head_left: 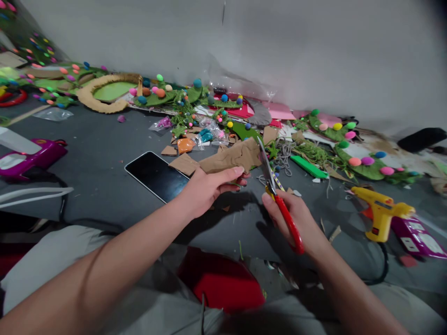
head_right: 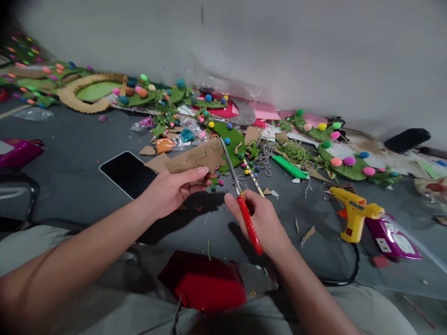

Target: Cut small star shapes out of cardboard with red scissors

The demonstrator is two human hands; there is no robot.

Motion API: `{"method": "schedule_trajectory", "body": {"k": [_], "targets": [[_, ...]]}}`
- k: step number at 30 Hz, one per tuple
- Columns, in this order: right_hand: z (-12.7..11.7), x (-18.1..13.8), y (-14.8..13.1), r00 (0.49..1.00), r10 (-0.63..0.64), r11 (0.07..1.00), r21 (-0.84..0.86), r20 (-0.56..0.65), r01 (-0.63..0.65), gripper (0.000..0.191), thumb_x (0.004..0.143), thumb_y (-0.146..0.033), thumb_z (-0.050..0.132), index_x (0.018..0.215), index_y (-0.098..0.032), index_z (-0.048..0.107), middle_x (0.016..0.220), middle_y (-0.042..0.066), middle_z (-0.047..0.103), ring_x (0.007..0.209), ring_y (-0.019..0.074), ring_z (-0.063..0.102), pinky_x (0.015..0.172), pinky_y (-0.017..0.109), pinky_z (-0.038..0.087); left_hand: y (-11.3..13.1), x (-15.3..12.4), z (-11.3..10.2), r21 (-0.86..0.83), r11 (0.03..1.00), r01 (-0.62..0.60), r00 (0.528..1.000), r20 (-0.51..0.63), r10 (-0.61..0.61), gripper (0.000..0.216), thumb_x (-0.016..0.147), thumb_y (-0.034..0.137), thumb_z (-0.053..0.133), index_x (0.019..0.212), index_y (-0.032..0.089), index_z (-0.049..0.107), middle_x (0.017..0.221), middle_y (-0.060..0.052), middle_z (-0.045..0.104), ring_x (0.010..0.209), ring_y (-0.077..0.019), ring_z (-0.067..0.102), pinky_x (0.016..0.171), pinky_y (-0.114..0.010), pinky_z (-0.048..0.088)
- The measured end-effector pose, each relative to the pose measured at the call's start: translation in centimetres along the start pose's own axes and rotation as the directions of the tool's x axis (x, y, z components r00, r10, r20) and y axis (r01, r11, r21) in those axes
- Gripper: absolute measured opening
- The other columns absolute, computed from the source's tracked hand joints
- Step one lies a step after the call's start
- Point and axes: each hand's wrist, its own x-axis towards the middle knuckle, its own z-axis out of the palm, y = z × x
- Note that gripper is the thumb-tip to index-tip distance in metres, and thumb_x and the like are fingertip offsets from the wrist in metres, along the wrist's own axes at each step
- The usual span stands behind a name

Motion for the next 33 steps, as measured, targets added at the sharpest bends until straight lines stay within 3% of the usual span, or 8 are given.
{"method": "schedule_trajectory", "body": {"k": [12,23,33], "targets": [[-0.1,0.1,-0.3,0.999,-0.019,1.000,-0.020,0.027,0.020,0.058,0.094,-0.074,0.061,0.069,-0.025,0.043,0.062,-0.007,0.037,0.058,0.0127,0.036,0.053,0.027,0.029,0.0,-0.3,0.2,-0.087,0.996,0.009,1.000,0.011,-0.008,0.014,0.085,0.027,0.088,0.093,0.016,0.084,0.093,-0.005,0.083,0.081,-0.0135,0.076,0.079,-0.024,0.062],[0.0,0.2,-0.7,1.000,-0.014,1.000,0.019,0.020,0.014,0.061,0.092,-0.081,0.057,0.068,-0.026,0.044,0.060,-0.005,0.042,0.057,0.0137,0.039,0.053,0.028,0.034,-0.7,-0.2,0.5,-0.107,0.992,0.065,0.998,-0.014,-0.066,0.014,0.087,0.028,0.086,0.093,0.016,0.086,0.101,-0.007,0.084,0.089,-0.0152,0.078,0.085,-0.026,0.062],[0.1,0.4,-0.5,0.997,-0.076,0.996,-0.047,-0.011,0.075,0.061,0.095,-0.077,0.056,0.066,-0.026,0.040,0.062,-0.005,0.038,0.058,0.0132,0.035,0.053,0.028,0.029,-1.2,0.0,0.4,-0.180,0.979,0.100,0.995,0.010,-0.100,0.012,0.089,0.026,0.085,0.094,0.016,0.087,0.096,-0.005,0.084,0.086,-0.0109,0.077,0.081,-0.018,0.063]]}}
